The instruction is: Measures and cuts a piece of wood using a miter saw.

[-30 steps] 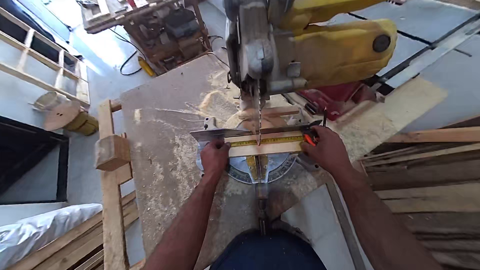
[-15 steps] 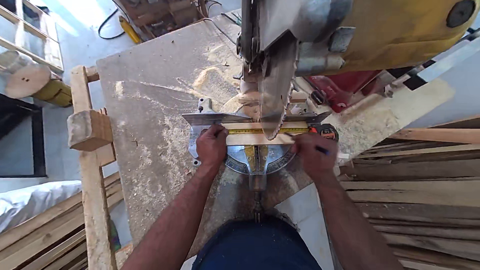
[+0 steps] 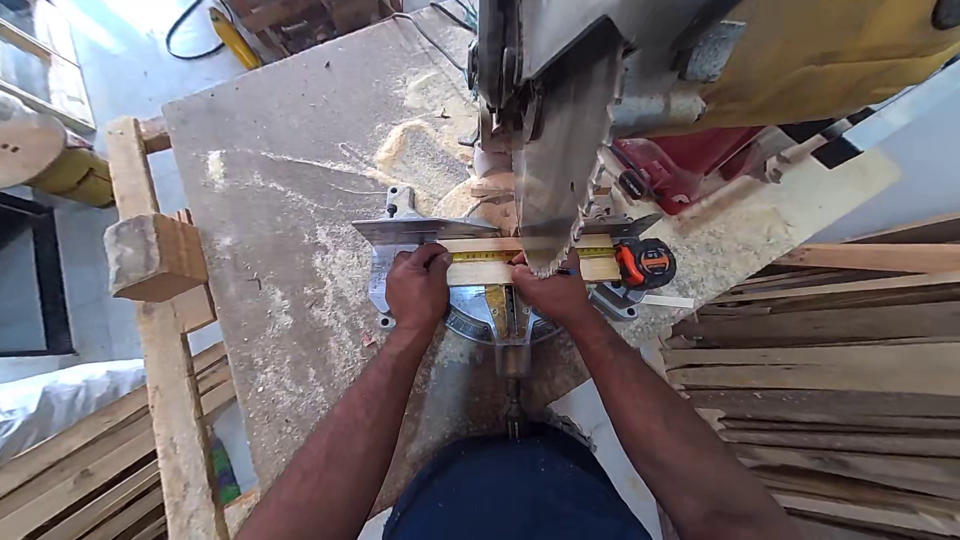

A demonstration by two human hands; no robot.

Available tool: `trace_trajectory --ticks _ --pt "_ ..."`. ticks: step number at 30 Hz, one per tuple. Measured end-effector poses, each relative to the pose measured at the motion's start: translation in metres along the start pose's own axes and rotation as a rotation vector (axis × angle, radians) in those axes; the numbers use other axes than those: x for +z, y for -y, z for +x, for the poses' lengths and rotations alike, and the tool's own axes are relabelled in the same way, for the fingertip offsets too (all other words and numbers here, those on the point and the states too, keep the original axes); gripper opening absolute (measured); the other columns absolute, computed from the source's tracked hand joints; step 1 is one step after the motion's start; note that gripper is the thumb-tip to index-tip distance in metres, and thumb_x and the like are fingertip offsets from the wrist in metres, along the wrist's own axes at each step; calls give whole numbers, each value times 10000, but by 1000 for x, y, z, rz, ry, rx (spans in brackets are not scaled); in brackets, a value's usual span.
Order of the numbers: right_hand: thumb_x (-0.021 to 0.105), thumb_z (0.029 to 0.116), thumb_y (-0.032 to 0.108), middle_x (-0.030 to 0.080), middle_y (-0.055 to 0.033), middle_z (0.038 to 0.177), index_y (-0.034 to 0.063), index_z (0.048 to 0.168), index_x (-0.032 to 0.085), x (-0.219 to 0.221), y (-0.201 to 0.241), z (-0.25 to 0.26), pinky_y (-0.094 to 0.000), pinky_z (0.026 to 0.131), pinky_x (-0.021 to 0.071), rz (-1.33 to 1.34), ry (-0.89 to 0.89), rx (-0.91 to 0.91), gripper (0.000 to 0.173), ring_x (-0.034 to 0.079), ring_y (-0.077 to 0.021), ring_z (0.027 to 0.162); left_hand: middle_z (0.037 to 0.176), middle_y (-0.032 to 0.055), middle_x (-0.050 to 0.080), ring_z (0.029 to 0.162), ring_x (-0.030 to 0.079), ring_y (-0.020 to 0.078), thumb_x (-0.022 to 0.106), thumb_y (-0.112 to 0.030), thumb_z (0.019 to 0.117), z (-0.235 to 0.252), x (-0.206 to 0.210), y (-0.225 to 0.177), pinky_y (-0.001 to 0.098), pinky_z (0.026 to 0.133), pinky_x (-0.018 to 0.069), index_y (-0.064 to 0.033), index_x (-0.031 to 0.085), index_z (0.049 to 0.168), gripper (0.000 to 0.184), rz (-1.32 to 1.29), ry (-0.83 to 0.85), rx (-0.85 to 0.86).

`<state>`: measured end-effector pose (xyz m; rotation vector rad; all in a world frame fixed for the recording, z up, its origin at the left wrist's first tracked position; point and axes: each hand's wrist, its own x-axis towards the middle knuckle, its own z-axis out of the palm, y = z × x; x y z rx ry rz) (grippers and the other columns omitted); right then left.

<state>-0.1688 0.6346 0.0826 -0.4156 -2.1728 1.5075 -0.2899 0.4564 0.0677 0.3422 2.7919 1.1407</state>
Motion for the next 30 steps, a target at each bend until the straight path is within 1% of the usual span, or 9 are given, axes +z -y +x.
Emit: trace_trajectory --ticks 4,9,14,19,25,30 --pt "665 853 81 666 37 719 119 841 692 -1 -5 -1 -231 528 510 -6 27 -40 48 610 -32 609 927 41 685 890 666 223 726 -294 950 -1 0 -1 520 783 531 -249 784 1016 99 5 -10 1" --pt "658 864 91 666 36 725 115 848 700 -2 -6 0 -229 544 512 -17 45 -41 51 613 -28 623 920 53 674 884 660 230 709 -288 963 -2 -1 -2 522 778 524 -239 783 1021 106 -1 -3 8" --pt "653 869 97 660 36 713 118 847 697 -2 -7 0 -233 528 501 -15 53 -54 53 605 -31 606 912 49 671 872 656 227 711 -289 962 -2 -1 -1 516 766 522 -242 782 1013 100 0 -15 24" --pt "649 876 91 670 7 722 94 860 700 -1 -9 0 -278 510 522 8 65 -51 54 613 -71 587 938 70 680 891 665 253 693 -295 969 -2 -3 -2 544 775 531 -225 779 1040 132 13 6 34" --pt "647 872 95 674 12 729 103 855 703 0 -9 0 -270 520 521 -16 52 -50 59 618 -63 603 919 58 669 876 657 240 701 -286 963 -2 -2 -1 524 762 524 -234 780 1023 112 0 -3 32" --pt "645 874 81 666 11 718 96 856 702 0 -9 0 -269 512 515 0 60 -59 62 611 -67 592 925 54 674 886 659 229 709 -289 962 -2 -1 0 519 776 525 -241 782 1032 112 2 -14 35"
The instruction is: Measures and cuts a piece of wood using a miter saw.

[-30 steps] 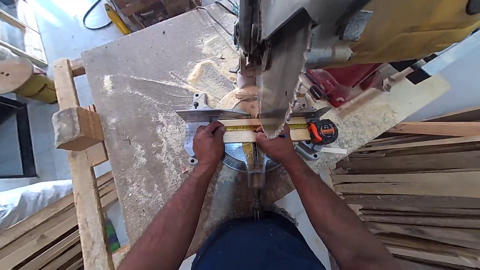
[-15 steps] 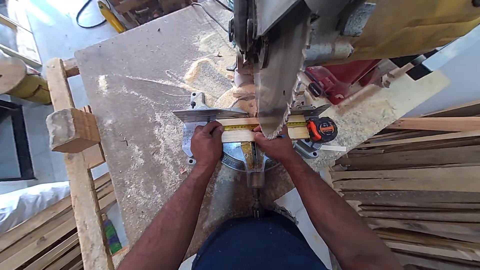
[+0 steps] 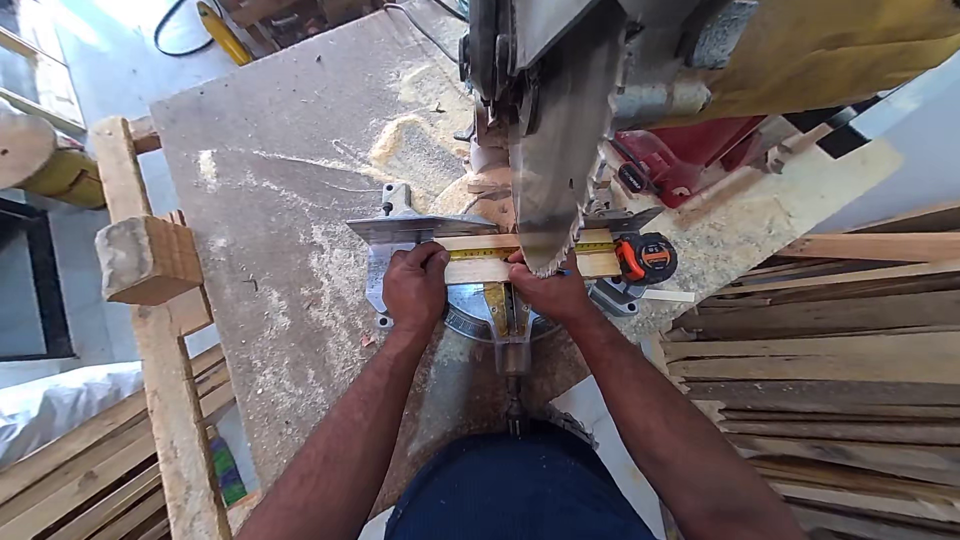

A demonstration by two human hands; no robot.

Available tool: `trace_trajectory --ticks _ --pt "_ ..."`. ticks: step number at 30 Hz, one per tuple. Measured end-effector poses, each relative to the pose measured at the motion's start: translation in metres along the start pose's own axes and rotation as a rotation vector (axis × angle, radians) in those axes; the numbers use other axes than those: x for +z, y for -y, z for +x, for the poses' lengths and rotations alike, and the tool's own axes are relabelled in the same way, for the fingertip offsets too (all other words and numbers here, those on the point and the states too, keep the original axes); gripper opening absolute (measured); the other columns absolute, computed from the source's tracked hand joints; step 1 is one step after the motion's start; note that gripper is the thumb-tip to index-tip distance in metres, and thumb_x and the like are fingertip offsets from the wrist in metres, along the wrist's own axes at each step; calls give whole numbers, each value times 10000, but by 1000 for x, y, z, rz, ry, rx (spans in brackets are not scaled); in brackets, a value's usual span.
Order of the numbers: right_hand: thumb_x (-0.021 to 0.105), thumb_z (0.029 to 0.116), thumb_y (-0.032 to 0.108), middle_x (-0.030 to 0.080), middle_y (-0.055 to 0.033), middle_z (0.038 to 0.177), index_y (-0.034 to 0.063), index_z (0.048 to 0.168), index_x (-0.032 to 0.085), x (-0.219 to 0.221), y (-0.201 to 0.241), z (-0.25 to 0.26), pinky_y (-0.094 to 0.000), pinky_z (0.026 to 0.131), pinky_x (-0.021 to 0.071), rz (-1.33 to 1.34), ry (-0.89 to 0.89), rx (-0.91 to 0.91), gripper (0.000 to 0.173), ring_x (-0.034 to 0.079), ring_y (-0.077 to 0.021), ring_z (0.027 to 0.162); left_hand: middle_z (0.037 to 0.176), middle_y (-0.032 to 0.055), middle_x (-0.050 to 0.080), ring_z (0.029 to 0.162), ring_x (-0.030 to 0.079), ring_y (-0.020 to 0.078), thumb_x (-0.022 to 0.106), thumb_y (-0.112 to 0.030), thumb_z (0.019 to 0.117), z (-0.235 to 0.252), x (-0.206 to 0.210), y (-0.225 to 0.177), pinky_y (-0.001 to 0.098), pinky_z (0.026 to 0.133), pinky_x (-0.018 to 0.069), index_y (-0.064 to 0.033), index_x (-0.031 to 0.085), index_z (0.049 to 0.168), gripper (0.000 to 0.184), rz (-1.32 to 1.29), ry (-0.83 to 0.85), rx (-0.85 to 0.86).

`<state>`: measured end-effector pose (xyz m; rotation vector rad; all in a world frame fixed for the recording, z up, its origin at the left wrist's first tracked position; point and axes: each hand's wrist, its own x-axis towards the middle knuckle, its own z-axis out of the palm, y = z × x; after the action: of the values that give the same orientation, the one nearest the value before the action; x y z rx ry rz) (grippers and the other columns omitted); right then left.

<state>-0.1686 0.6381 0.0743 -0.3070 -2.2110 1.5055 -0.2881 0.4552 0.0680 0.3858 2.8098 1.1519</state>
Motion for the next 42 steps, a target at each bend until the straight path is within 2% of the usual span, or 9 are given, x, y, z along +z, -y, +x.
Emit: trace_trajectory --ticks 19,24,27,29,32,34,36,40,42 --pt "642 867 90 661 30 717 118 838 691 0 4 1 -245 527 504 -19 -5 22 63 606 -41 608 940 70 679 889 664 248 694 -300 973 0 0 0 531 780 531 -228 784 1039 133 -12 3 3" --pt "628 863 86 653 47 730 130 814 669 -17 21 5 -265 591 520 -39 4 162 77 607 -35 640 951 71 679 897 666 250 694 -302 981 1 0 1 543 787 534 -223 777 1055 136 -8 15 0" --pt "528 1019 151 731 -22 899 50 1035 701 -55 20 -10 -330 702 606 -125 -191 -77 201 691 -108 776 954 69 681 895 669 253 689 -306 990 2 -2 -1 545 775 544 -234 777 1060 133 17 23 2" --pt "478 1084 269 727 -82 1131 49 1199 701 -95 13 -28 -418 934 570 -483 -270 -158 334 682 -198 1056 951 67 682 892 668 254 689 -312 991 1 -2 -1 546 770 542 -243 779 1064 135 33 24 -1" --pt "682 908 578 568 -147 1447 122 1421 564 -145 -8 -46 -638 1101 409 -842 -87 207 697 519 -381 1340 959 64 694 899 677 251 693 -326 990 1 -3 -2 551 779 547 -246 780 1071 143 36 35 -3" --pt "858 797 501 539 -167 1459 124 1455 507 -157 -23 -43 -619 1090 456 -820 -15 289 836 539 -376 1333 959 50 703 897 681 234 702 -313 983 4 -7 -4 544 792 552 -240 780 1055 129 30 66 -20" --pt "878 803 429 591 -188 1371 92 1407 552 -161 -25 -39 -595 1070 473 -795 -4 217 765 572 -377 1282 964 49 718 909 687 221 718 -269 972 7 -14 -8 536 829 555 -204 780 1019 101 -6 98 -44" --pt "813 796 469 650 -162 1251 58 1292 629 -156 17 -68 -566 1020 484 -761 -141 -46 670 603 -361 1179 920 7 704 846 674 141 756 -231 933 -16 -42 -30 383 759 586 -156 779 996 100 -134 41 307" --pt "752 782 564 670 -152 1173 67 1258 656 -135 33 -107 -546 924 529 -712 -166 -20 695 630 -330 1094 1059 -17 733 993 680 128 779 -436 884 -32 -50 -30 386 866 581 -155 742 1136 379 -223 158 595"
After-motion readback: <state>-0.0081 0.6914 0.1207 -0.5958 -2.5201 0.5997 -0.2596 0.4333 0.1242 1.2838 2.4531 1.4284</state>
